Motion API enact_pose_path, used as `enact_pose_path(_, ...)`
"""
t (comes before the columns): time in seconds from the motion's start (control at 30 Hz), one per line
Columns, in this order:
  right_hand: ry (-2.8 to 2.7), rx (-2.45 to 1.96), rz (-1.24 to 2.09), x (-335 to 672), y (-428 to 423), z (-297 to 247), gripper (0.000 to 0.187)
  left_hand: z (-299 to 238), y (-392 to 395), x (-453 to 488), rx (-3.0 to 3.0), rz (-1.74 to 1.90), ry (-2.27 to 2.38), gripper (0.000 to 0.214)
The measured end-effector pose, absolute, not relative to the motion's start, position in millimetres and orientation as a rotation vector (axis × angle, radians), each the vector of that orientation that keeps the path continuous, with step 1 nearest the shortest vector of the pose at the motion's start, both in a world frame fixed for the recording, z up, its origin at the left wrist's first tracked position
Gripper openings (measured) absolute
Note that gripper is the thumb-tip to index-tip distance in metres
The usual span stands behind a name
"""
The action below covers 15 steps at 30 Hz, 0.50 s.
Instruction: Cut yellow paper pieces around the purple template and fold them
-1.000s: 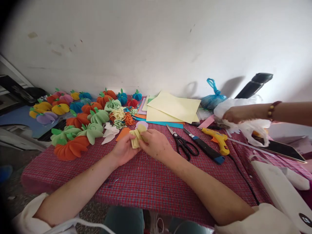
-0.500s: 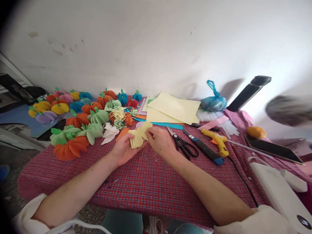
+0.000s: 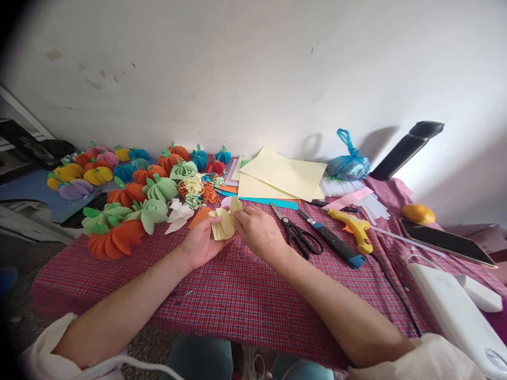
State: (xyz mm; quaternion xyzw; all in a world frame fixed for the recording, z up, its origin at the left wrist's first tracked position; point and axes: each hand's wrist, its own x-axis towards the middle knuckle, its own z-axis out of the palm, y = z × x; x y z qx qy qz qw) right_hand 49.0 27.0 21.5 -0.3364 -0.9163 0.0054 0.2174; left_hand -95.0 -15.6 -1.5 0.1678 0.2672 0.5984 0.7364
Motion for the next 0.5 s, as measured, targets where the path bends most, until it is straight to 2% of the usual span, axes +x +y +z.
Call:
enact_pose_path(0.23, -2.511, -0.960, 0.019, 46.7, 19.2, 24.0, 0.026, -2.3, -16.1, -93.8, 0.454, 1.315, 0.597, 0.023)
enact_pose_path(0.4, -2.505, -0.947, 0.027, 46.4, 19.8, 21.7, 0.017, -4.2, -16.4, -91.2, 0.536, 1.326, 0.572, 0.022)
enact_pose_path(0.5, -2.497, -0.965, 0.047, 46.4, 21.8, 21.0, 0.020, -4.6, -15.9, -89.7, 0.532, 1.318, 0.590, 0.020)
